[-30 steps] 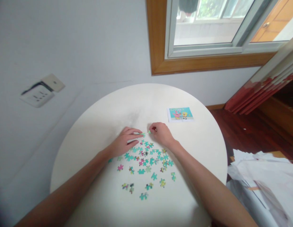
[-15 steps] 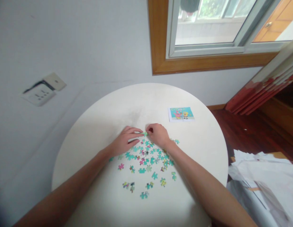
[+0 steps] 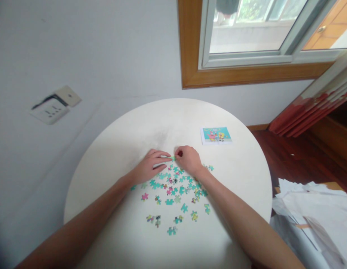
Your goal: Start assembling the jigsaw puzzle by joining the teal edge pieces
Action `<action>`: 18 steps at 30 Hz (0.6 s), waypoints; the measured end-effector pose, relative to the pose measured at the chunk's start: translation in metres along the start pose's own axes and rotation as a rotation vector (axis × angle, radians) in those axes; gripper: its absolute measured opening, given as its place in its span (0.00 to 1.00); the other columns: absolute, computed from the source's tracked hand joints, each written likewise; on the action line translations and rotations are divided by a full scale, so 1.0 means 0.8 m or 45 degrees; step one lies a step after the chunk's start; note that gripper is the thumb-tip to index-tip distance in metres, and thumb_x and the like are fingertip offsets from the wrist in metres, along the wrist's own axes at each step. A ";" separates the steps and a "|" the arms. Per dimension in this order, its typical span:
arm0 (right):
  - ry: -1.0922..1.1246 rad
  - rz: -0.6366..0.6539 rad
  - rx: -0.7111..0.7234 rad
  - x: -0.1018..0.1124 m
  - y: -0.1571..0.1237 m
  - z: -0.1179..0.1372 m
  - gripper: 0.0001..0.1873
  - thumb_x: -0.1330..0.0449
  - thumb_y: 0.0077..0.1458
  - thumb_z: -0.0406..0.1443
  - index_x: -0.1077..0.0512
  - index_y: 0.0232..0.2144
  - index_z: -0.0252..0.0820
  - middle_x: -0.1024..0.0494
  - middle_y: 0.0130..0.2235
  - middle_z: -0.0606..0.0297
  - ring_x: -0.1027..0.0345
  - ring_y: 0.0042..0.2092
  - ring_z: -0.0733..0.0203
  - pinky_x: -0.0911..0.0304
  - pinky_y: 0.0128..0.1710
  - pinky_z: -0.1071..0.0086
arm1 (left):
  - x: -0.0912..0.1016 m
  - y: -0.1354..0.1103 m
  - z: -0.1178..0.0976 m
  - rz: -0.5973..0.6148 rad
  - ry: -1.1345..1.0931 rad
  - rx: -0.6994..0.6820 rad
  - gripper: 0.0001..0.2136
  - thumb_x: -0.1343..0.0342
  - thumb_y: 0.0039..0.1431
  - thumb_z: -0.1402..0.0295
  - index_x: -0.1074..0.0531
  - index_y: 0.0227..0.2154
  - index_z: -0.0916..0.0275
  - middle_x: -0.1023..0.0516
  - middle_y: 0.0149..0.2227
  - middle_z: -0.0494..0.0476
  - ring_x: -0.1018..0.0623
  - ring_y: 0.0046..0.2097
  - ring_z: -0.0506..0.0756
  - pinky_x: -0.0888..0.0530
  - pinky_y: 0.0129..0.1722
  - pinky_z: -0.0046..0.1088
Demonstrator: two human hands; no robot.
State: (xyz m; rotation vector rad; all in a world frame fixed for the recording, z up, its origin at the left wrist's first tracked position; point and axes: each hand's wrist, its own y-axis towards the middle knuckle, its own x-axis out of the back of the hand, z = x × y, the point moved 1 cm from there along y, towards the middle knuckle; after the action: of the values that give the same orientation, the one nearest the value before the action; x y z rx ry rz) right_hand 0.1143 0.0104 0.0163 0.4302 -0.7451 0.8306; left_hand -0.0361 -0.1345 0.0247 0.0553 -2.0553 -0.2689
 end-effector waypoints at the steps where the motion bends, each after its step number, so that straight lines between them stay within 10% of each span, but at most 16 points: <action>1: -0.015 -0.007 0.003 0.000 -0.001 0.001 0.05 0.39 0.52 0.32 0.23 0.28 0.43 0.21 0.29 0.65 0.31 0.31 0.63 0.43 0.32 0.71 | 0.000 0.000 -0.001 0.005 -0.001 0.002 0.14 0.47 0.65 0.69 0.24 0.51 0.51 0.26 0.53 0.54 0.31 0.52 0.57 0.36 0.55 0.40; 18: 0.026 -0.032 -0.002 0.027 0.002 -0.033 0.06 0.39 0.52 0.31 0.21 0.28 0.41 0.21 0.30 0.62 0.32 0.30 0.61 0.42 0.31 0.68 | 0.004 -0.002 0.026 -0.270 -0.034 0.310 0.08 0.38 0.58 0.67 0.21 0.41 0.59 0.23 0.37 0.55 0.26 0.42 0.56 0.30 0.47 0.35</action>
State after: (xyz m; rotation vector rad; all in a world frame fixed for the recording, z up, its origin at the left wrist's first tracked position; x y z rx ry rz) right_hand 0.1340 0.0385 0.0145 0.4286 -0.7201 0.8096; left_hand -0.0561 -0.1334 0.0177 0.4228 -2.1013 -0.1490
